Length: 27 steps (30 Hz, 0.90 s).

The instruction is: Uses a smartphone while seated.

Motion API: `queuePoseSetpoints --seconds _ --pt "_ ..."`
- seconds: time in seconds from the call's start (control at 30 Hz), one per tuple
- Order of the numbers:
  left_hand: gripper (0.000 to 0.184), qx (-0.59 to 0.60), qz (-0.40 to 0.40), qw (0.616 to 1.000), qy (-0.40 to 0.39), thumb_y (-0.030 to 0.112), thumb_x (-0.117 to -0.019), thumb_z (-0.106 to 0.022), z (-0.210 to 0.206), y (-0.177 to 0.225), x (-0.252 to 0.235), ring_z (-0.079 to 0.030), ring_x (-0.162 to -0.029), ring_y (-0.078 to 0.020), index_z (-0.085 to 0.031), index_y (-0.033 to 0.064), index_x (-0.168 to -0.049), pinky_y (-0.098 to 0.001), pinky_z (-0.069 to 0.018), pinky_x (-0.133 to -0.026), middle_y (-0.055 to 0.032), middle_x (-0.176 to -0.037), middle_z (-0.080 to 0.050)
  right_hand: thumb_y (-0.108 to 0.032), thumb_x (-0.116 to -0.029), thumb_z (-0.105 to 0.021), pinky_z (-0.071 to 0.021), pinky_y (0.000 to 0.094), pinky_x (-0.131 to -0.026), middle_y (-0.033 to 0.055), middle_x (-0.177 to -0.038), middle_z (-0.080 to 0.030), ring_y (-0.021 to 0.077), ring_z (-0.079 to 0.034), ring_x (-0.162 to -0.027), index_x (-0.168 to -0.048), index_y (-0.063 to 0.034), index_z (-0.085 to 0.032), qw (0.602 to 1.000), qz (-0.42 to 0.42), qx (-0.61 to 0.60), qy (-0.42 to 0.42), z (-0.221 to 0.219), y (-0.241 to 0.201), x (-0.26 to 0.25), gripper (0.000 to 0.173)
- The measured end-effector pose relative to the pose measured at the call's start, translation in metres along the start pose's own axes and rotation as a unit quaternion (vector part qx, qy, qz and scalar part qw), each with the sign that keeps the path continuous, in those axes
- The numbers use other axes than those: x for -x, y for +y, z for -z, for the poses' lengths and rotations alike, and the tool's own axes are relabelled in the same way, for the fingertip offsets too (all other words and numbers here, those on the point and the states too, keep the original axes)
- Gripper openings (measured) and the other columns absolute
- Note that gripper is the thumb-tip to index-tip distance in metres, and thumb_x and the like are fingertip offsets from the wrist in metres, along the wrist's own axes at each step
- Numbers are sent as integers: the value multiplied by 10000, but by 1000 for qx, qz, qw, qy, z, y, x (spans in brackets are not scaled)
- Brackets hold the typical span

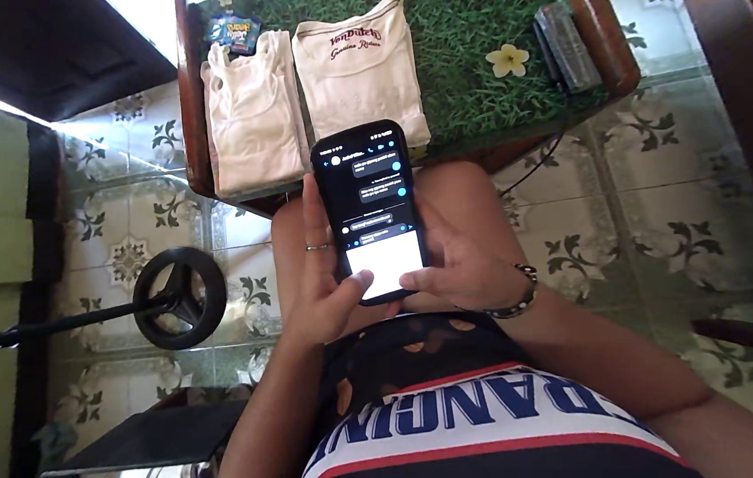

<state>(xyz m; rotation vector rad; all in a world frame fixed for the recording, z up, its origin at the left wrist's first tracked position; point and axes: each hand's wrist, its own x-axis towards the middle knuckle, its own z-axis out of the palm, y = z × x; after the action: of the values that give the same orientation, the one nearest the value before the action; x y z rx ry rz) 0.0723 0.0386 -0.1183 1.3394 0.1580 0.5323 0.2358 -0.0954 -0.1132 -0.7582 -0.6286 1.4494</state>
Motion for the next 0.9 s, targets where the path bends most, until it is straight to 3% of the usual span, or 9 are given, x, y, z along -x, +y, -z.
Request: queuePoseSetpoints --seconds 0.2,0.43,0.6,0.73,0.9 --pt "964 -2 -7 999 40 -21 -900 -546 -3 1 -2 -586 -1283 -194 -44 368 -1625 -417 -550 -1017 -13 -1537 -468 71 -932 -442 -647 431 -807 102 -1387 -567 273 -690 -1105 -1619 -309 -59 997 17 -56 -45 5 5 -2 874" --pt "817 -35 -19 991 126 -13 -944 -586 -14 3 -11 -654 -1183 -172 -168 325 -1560 -385 -583 -963 6 -1388 -600 57 -944 -442 -640 412 -842 88 -1403 -552 253 -678 -1128 -1622 -330 -71 999 12 9 -33 -1 5 -1 865" --pt "860 -3 -20 994 104 -2 -918 -565 -11 2 -7 -649 -1192 -167 -138 348 -1578 -386 -577 -967 15 -1407 -595 50 -948 -370 -646 434 -795 111 -1380 -568 271 -687 -1100 -1621 -313 -110 999 16 -30 -34 0 5 -2 807" --pt "1019 3 1 999 47 -41 -848 -560 -3 1 -1 -601 -1261 -179 -42 394 -1610 -405 -562 -997 13 -1520 -485 32 -944 -393 -645 446 -782 116 -1387 -563 290 -680 -1116 -1610 -314 -129 997 15 -64 -42 3 4 -3 796" --pt "1030 -27 7 999 26 -44 -886 -578 -1 3 -1 -595 -1273 -186 -3 404 -1613 -405 -566 -1000 3 -1534 -469 -40 -979 -417 -645 430 -766 122 -1381 -569 291 -687 -1091 -1598 -319 -167 997 11 -76 -30 3 3 -4 724"
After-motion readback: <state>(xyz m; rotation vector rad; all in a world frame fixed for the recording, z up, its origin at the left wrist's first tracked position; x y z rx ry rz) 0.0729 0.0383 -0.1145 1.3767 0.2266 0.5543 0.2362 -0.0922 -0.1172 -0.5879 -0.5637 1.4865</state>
